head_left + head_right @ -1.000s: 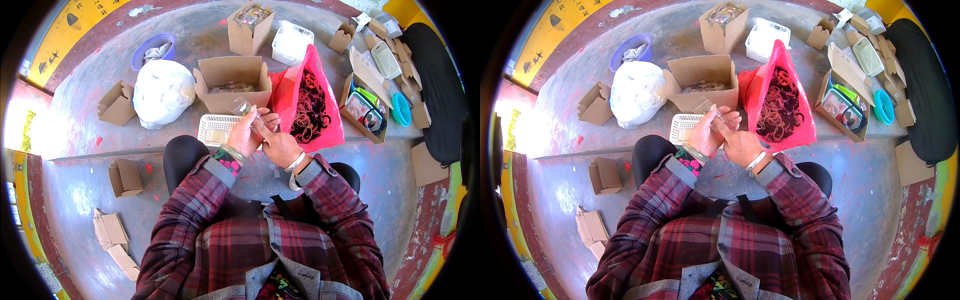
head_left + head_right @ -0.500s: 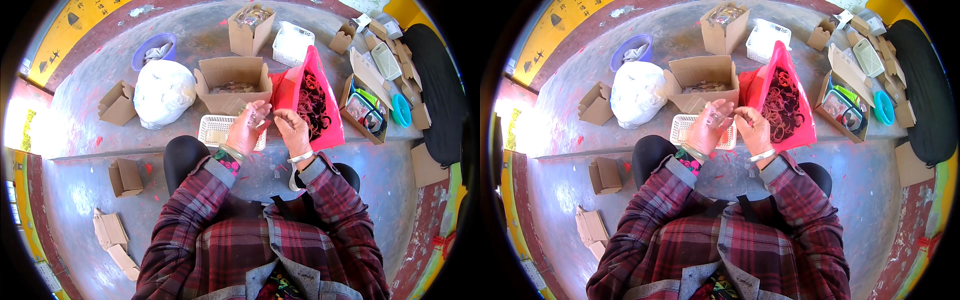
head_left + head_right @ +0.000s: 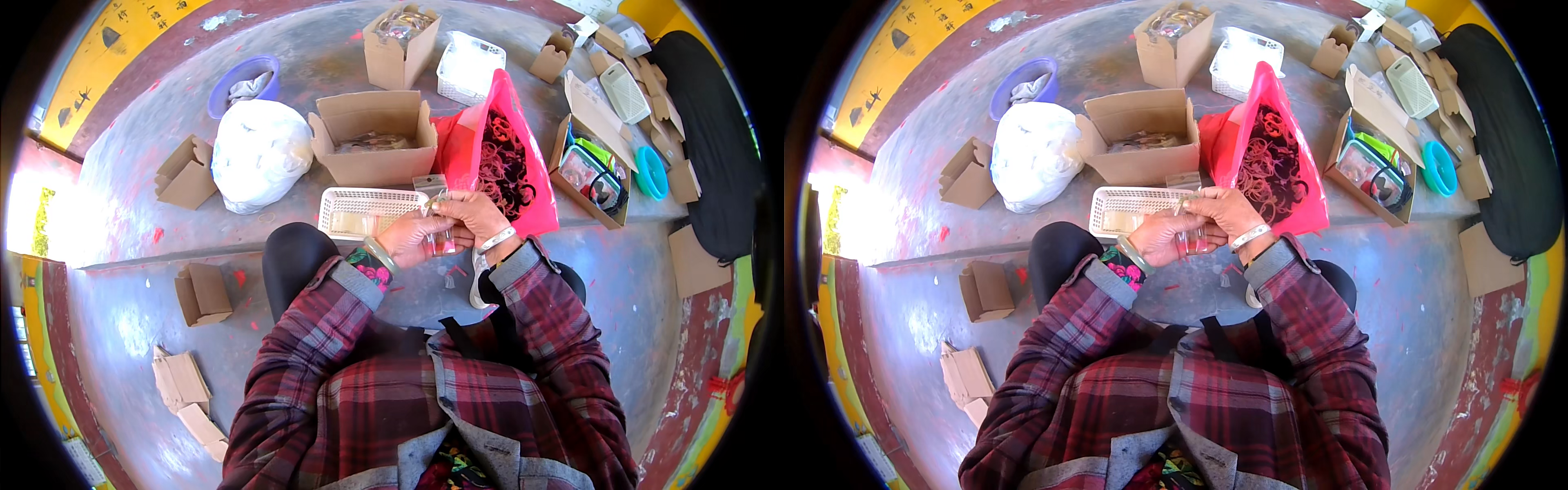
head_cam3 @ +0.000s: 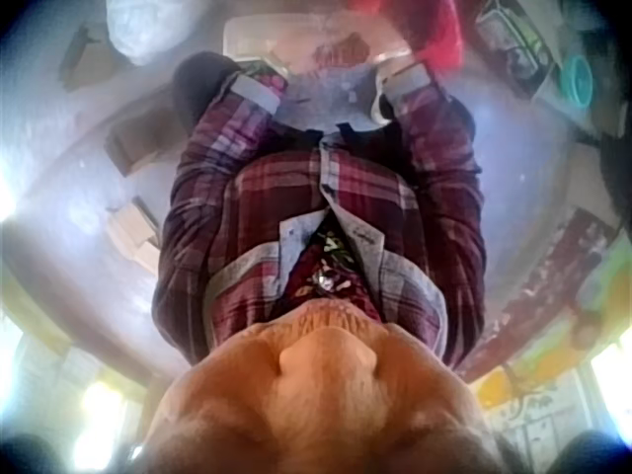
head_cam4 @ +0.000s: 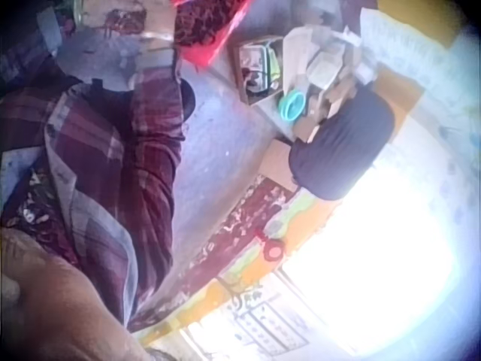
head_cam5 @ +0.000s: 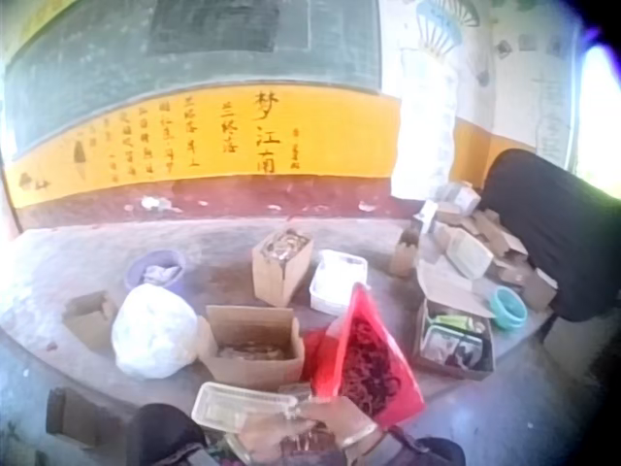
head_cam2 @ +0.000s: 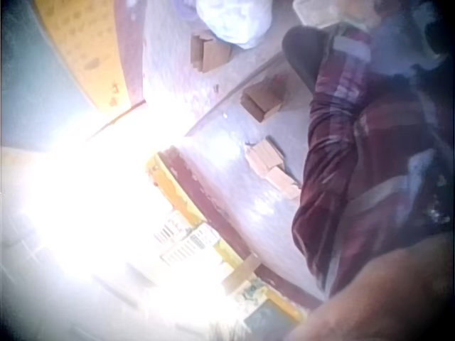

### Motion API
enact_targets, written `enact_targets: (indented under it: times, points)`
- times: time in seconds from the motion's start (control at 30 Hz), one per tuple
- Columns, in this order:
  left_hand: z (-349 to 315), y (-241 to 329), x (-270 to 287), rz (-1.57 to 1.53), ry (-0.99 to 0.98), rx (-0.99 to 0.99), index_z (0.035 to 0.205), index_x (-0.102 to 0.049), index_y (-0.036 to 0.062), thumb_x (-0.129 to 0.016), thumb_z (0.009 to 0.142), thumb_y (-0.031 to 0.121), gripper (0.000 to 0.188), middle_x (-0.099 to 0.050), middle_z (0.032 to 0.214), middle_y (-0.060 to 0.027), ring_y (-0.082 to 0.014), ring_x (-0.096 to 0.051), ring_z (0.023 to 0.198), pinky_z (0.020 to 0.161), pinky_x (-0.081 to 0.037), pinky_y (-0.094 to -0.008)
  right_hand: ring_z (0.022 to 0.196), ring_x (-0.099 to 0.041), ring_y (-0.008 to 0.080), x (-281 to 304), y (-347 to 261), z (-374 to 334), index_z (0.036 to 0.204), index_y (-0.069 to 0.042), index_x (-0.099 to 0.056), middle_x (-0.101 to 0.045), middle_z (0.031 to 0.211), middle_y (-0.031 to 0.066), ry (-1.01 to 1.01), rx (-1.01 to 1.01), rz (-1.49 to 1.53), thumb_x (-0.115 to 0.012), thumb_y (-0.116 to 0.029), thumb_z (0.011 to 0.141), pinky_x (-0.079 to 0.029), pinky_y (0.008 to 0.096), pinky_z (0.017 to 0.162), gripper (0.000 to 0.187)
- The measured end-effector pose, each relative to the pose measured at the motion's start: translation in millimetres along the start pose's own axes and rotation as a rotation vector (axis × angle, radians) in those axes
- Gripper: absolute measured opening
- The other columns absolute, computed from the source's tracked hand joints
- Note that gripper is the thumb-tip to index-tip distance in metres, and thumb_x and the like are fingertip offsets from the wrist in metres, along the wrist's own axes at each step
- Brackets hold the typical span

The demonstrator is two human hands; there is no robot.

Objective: The person sits on the floor and sorts hair ties from a pink bag into a white basket. They pick up individual hair ties, inspect them, and place them into the basket. The person also handles a small plastic bag containing hair ties.

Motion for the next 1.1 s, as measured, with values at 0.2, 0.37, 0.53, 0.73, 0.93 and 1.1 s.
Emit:
enact_targets:
  times: [0.2, 0.37, 0.53, 0.73, 0.93, 1.1]
  points:
    - [-1, 23, 35, 0.458, 0.294, -0.046, 0.114, -0.050, 0.0012, -0.063, 0.084, 0.031, 0.044, -0.058, 0.105, -0.0150, -0.0231, -0.060, 0.095, 0.083, -0.048, -0.0327, 0.065, -0.058, 0.0111, 17, -25, 0, 0.083, 0.000, -0.064, -0.063, 0.073, 0.0042, 0.020, 0.173, -0.145, -0.061, -0.013, 0.080, -0.046, 0.0240, 0.061, 0.014]
    - [-14, 57, -11, 1.637, 0.487, -1.040, 0.108, -0.052, -0.0020, -0.073, 0.070, 0.031, 0.054, -0.062, 0.092, -0.0138, -0.0277, -0.061, 0.088, 0.081, -0.047, -0.0366, 0.061, -0.054, 0.0081, 22, -21, 0, 0.079, -0.001, -0.063, -0.061, 0.067, 0.0020, -0.203, 0.177, -0.786, -0.060, -0.013, 0.073, -0.043, 0.0249, 0.059, 0.014]
    - [-10, 37, -6, 1.374, 0.216, -0.233, 0.101, -0.061, 0.0037, -0.072, 0.071, 0.017, 0.035, -0.063, 0.084, -0.0095, -0.0193, -0.062, 0.075, 0.069, -0.048, -0.0299, 0.065, -0.057, 0.0103, 21, -25, -9, 0.085, 0.000, -0.064, -0.063, 0.074, 0.0034, -0.251, 0.129, -0.831, -0.065, -0.020, 0.076, -0.045, 0.0256, 0.061, 0.022]
    - [-4, 27, 22, 0.441, 0.322, -0.265, 0.086, -0.059, -0.0018, -0.064, 0.080, 0.003, 0.009, -0.063, 0.081, -0.0045, -0.0084, -0.058, 0.070, 0.064, -0.047, -0.0214, 0.082, -0.064, 0.0129, 29, -56, -25, 0.101, -0.005, -0.061, -0.066, 0.089, 0.0044, -0.074, 0.139, -0.120, -0.061, -0.029, 0.086, -0.049, 0.0249, 0.072, 0.028]
    - [-3, 26, 18, 0.320, 0.315, -0.406, 0.084, -0.060, 0.0006, -0.063, 0.080, 0.003, 0.005, -0.062, 0.078, -0.0039, -0.0092, -0.058, 0.072, 0.068, -0.047, -0.0217, 0.078, -0.061, 0.0099, 12, -39, -16, 0.102, -0.003, -0.062, -0.065, 0.087, 0.0029, -0.026, 0.191, -0.157, -0.064, -0.026, 0.083, -0.046, 0.0211, 0.069, 0.029]
    - [-3, 26, 13, 0.466, 0.283, -0.385, 0.089, -0.060, 0.0009, -0.063, 0.081, 0.005, 0.010, -0.062, 0.082, -0.0028, -0.0080, -0.057, 0.073, 0.069, -0.047, -0.0215, 0.075, -0.058, 0.0074, 9, -35, -14, 0.097, 0.000, -0.066, -0.065, 0.085, 0.0022, 0.036, 0.275, -0.147, -0.067, -0.018, 0.081, -0.046, 0.0209, 0.067, 0.024]
Point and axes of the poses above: each hand's wrist, its own z-axis towards the middle knuckle, its own x-axis out of the back of the hand, y = z × x, the point moved 4 cm from there along z, towards the middle knuckle
